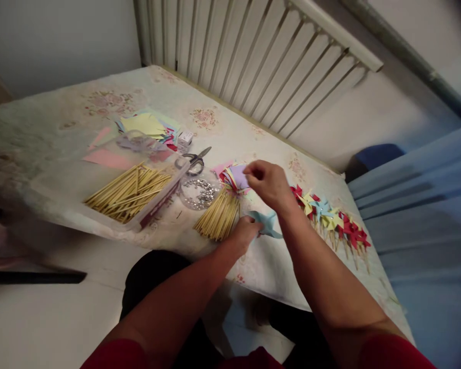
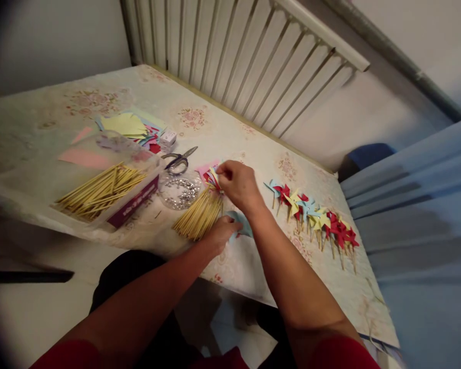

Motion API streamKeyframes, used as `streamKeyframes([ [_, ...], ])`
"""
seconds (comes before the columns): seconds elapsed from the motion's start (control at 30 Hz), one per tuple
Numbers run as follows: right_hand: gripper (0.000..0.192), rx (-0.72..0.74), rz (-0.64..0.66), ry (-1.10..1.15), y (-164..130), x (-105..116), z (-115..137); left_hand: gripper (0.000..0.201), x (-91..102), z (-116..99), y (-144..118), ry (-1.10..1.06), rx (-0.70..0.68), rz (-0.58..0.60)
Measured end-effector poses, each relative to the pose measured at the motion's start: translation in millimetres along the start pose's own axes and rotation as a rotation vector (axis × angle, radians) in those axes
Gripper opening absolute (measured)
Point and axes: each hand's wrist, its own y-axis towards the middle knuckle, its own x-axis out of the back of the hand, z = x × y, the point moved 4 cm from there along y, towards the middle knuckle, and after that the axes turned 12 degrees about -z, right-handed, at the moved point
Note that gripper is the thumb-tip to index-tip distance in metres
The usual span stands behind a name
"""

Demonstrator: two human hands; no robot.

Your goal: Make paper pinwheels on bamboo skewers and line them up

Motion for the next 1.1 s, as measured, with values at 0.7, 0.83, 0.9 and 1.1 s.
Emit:
streamKeyframes([
  [0.7,0.024,-0.116,-0.072,-0.289,-245.1,17.1,-135.1,0.018,-8.7,3.0,2.9,0.008,-0.085,0.117],
  [0.83,0.02,-0.193,-0.084,-0.256,-243.2,18.4,-138.8,0.02,-7.6,-0.1,0.6,0.03,-0.077,0.103],
  [0.9,0.017,-0.229,-0.088,-0.276,-242.9,20.6,-140.2,0.02,-7.7,-2.2,-0.9,0.026,-0.08,0.101],
  [1.1,0.018,-0.244,-0.037,-0.357,-244.5,20.6,-139.6,0.021,-8.5,-1.1,0.3,-0.001,-0.06,0.097],
])
